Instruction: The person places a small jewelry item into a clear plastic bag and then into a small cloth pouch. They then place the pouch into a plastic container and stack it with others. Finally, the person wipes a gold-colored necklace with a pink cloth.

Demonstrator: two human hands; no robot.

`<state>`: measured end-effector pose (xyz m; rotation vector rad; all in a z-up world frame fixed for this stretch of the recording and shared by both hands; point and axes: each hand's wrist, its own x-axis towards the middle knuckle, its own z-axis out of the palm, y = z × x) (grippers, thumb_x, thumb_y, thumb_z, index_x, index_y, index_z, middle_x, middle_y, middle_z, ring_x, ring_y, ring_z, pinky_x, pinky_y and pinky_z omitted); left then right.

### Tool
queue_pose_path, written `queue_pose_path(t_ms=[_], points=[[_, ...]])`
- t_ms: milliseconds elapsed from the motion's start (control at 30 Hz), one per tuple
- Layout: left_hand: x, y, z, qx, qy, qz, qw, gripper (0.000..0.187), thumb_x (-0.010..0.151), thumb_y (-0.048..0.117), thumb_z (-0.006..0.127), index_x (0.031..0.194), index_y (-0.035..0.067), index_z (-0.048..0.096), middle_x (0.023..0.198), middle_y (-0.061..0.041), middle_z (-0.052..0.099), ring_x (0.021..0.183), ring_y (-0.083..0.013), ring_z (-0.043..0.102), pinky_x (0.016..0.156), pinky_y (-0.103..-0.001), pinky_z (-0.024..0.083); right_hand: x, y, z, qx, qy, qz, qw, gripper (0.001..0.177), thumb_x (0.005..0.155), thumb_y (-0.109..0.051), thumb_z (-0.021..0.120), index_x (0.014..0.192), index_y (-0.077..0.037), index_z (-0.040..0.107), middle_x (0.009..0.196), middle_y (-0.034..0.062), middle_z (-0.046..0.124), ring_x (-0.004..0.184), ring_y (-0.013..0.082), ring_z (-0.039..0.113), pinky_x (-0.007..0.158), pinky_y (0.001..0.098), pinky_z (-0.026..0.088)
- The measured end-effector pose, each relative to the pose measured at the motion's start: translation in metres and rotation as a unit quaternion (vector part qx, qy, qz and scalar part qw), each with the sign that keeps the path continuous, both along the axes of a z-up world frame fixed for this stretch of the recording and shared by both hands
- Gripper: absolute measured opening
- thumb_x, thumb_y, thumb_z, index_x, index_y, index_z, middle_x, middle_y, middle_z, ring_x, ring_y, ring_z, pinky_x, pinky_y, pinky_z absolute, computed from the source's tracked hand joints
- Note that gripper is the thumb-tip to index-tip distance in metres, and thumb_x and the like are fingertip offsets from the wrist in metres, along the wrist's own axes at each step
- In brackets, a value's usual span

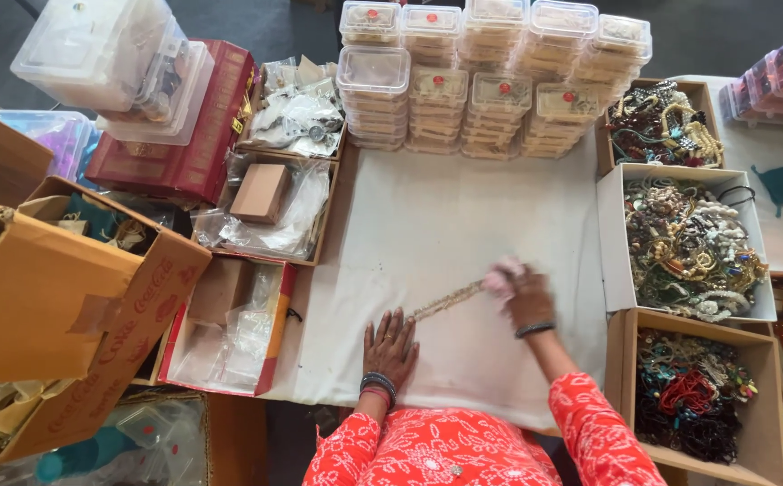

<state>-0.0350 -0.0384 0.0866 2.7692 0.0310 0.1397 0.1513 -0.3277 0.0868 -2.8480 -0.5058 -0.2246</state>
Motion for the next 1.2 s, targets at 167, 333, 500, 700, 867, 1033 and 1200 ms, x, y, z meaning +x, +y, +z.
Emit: queue_pose_path(t_ms=[167, 333, 500, 700, 867, 1033, 1200], points=[[0.000, -0.001, 0.006, -0.009, 0.015, -0.001, 1.000, 0.059, 0.096, 0.043, 0.054, 0.151, 0.024, 0.047, 0.165, -0.004, 0.032, 0.152, -0.0249, 0.026, 0.122, -0.055, 0.012, -0.021, 0.031, 0.019, 0.069, -0.015, -0.045, 0.996, 0.044, 0.095, -0.018, 0.065, 0.139, -0.019, 0.060, 0.140, 0.0101, 0.057, 0.127, 0.0345, 0.054, 0.099, 0.0458, 0.052], [0.002, 0.002, 0.008, -0.010, 0.000, 0.001, 1.000, 0.059, 0.097, 0.043, 0.054, 0.152, 0.023, 0.048, 0.164, -0.004, 0.032, 0.151, -0.0251, 0.027, 0.122, -0.055, 0.013, -0.095, 0.104, 0.017, 0.001, -0.073, 0.192, 0.979, 0.041, 0.079, -0.014, 0.065, 0.119, -0.022, 0.070, 0.139, 0.0067, 0.062, 0.129, 0.0273, 0.054, 0.097, 0.0467, 0.045], [-0.003, 0.002, -0.004, -0.004, -0.004, 0.002, 1.000, 0.059, 0.094, 0.042, 0.056, 0.150, 0.025, 0.049, 0.164, -0.003, 0.034, 0.151, -0.0236, 0.028, 0.122, -0.054, 0.014, -0.059, 0.061, -0.012, -0.017, -0.006, 0.200, 0.980, 0.044, 0.079, -0.008, 0.062, 0.120, -0.020, 0.073, 0.138, 0.0069, 0.063, 0.125, 0.0240, 0.056, 0.089, 0.0401, 0.048], [0.002, 0.003, -0.001, -0.008, -0.042, 0.004, 0.999, 0.058, 0.093, 0.041, 0.058, 0.149, 0.024, 0.053, 0.162, -0.004, 0.039, 0.150, -0.0240, 0.032, 0.121, -0.053, 0.015, -0.017, -0.020, 0.032, 0.014, 0.032, -0.115, 0.993, 0.044, 0.084, -0.029, 0.075, 0.128, -0.026, 0.068, 0.143, 0.0051, 0.056, 0.114, 0.0335, 0.055, 0.093, 0.0423, 0.051], [0.038, -0.007, 0.007, -0.112, -0.072, 0.086, 0.987, 0.032, 0.089, 0.036, 0.069, 0.115, 0.018, 0.072, 0.140, -0.005, 0.058, 0.132, -0.0269, 0.049, 0.112, -0.051, 0.034, -0.067, -0.049, 0.017, -0.032, 0.057, -0.138, 0.988, 0.085, 0.064, -0.022, 0.082, 0.143, -0.033, 0.056, 0.155, 0.0026, 0.045, 0.137, 0.0313, 0.046, 0.109, 0.0463, 0.044], [0.101, -0.033, 0.003, -0.179, -0.083, 0.070, 0.978, 0.016, 0.091, 0.023, 0.069, 0.102, 0.012, 0.074, 0.117, -0.004, 0.068, 0.111, -0.0272, 0.060, 0.099, -0.044, 0.053, -0.094, -0.029, 0.027, 0.032, 0.027, -0.103, 0.994, 0.101, 0.055, -0.027, 0.087, 0.149, -0.028, 0.049, 0.161, 0.0034, 0.037, 0.147, 0.0309, 0.035, 0.115, 0.0560, 0.032], [0.143, -0.058, -0.012, -0.032, 0.078, -0.018, 0.996, 0.014, 0.089, 0.014, 0.066, 0.103, 0.011, 0.069, 0.119, -0.006, 0.065, 0.114, -0.0282, 0.059, 0.085, -0.046, 0.053, -0.092, -0.020, 0.014, -0.012, -0.003, -0.163, 0.987, 0.096, 0.058, -0.034, 0.089, 0.146, -0.031, 0.050, 0.157, 0.0011, 0.037, 0.145, 0.0287, 0.035, 0.116, 0.0534, 0.030]])
